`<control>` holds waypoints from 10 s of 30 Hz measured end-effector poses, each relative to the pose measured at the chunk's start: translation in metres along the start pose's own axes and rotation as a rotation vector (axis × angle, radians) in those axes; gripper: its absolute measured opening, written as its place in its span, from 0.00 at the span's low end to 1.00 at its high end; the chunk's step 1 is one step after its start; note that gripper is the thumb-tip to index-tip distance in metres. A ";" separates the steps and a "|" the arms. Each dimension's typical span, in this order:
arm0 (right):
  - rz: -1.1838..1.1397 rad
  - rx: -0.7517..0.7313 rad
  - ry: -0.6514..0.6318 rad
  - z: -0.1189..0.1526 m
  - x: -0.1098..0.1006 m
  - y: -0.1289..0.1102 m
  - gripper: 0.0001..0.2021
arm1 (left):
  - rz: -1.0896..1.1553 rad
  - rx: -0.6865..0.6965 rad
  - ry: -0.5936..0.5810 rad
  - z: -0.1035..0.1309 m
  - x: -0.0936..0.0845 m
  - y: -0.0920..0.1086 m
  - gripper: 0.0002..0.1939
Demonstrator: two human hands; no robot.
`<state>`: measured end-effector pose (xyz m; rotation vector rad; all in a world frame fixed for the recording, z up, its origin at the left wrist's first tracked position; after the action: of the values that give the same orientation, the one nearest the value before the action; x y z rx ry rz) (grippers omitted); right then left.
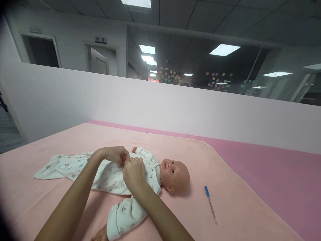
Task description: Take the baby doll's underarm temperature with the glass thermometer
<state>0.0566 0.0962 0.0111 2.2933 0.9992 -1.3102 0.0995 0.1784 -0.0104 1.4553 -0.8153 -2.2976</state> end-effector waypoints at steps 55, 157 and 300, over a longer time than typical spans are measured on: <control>-0.314 0.089 0.324 0.016 0.004 0.024 0.11 | 0.087 0.138 0.021 0.013 -0.001 0.034 0.14; 0.130 0.294 -0.245 -0.020 -0.032 0.133 0.08 | -0.297 0.323 0.738 -0.036 -0.024 0.083 0.13; -0.884 0.624 -0.117 0.018 -0.032 0.245 0.25 | -0.378 0.036 0.518 -0.098 0.004 0.022 0.28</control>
<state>0.2076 -0.1002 0.0127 2.1581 1.8919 -2.3356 0.1847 0.1293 -0.0323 2.2430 -0.4579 -1.9790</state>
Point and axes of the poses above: each hand's wrist, its own z-axis away from the middle knuckle, its own x-axis out of the palm, y = z × x, the point moved 9 cm from there along -z, towards the middle knuckle, and after that the axes turned 6 degrees about z, right-handed, at the moved point
